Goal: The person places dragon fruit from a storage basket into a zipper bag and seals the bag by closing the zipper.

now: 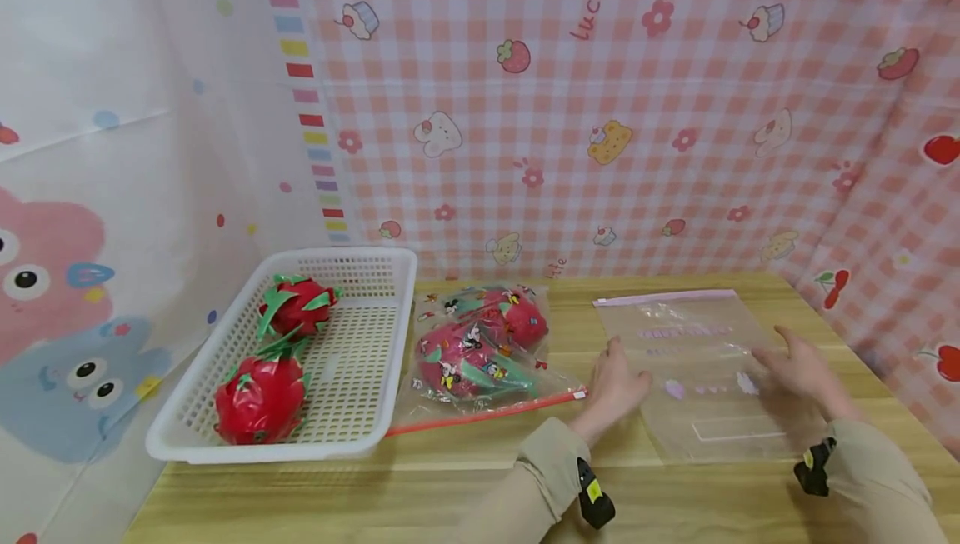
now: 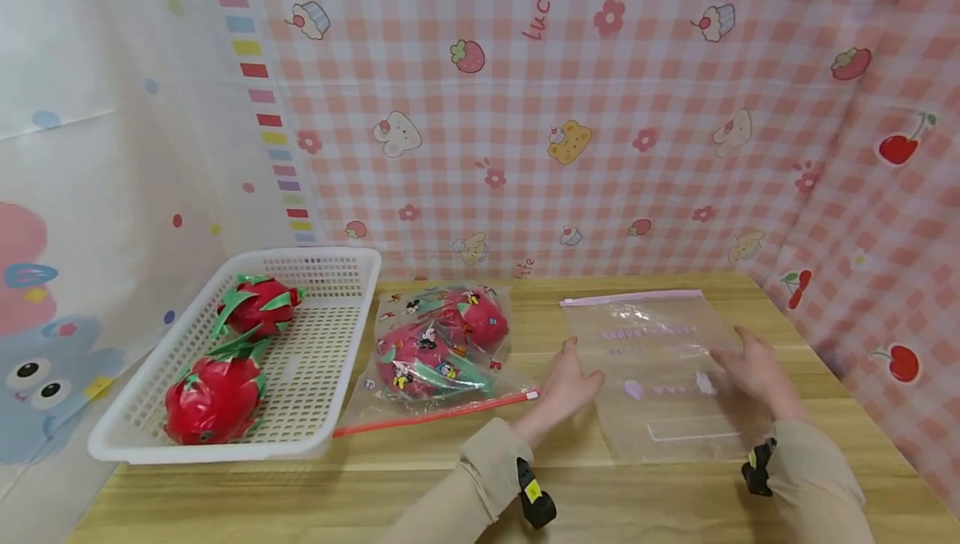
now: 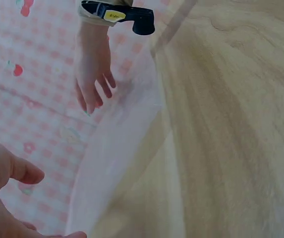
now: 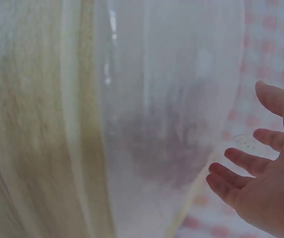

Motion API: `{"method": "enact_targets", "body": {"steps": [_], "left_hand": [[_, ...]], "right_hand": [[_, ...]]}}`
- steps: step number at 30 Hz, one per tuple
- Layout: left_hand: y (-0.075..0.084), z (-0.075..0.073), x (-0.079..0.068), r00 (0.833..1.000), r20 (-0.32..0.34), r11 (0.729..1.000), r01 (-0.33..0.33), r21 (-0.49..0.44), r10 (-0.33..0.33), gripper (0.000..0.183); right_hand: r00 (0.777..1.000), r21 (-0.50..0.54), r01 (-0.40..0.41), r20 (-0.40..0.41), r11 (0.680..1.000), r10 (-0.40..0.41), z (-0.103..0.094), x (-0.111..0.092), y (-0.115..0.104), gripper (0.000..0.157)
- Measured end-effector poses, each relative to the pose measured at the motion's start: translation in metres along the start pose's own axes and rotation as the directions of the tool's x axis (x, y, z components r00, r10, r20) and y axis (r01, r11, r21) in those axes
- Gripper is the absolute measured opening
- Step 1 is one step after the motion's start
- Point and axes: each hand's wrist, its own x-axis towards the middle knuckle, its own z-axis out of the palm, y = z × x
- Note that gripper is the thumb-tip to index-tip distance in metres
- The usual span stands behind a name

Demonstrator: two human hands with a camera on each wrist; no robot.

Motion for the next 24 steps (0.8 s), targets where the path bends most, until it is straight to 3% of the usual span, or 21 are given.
{"method": "enact_targets", "body": {"steps": [5,12,16,19,21,24], "left_hand": [[-0.002,0.012,0.005,0.994,-0.016,0.988,0.11,-0.105,-0.112,0.072],[-0.006,0.016,0.008,0.989,-0.045,0.963,0.13,-0.235,-0.144,0.069],[-0.007,0.015,0.008,0.986,-0.076,0.949,0.119,-0.293,-0.147,0.049],[-0.01,0.014,0.007,0.987,-0.058,0.952,0.126,-0.278,-0.148,0.026],[-0.011,0.014,0.006,0.988,-0.023,0.955,0.139,-0.263,-0.15,0.026],[-0.009,0.013,0.005,0.991,0.017,0.967,0.136,-0.216,-0.135,0.041]], "right_hand": [[0.998,0.042,-0.054,0.035,0.998,0.053,-0.001,-0.003,0.01,0.079],[0.995,0.009,-0.093,0.029,0.996,0.093,-0.001,-0.003,0.014,0.078],[0.995,-0.008,-0.097,0.008,0.995,0.097,-0.001,-0.004,0.017,0.074],[0.994,0.053,-0.109,-0.016,0.993,0.11,0.001,-0.006,0.018,0.066],[0.992,0.107,-0.114,-0.034,0.988,0.118,0.001,-0.009,0.018,0.062],[0.991,0.161,-0.118,-0.037,0.98,0.126,0.0,-0.012,0.019,0.062]]}}
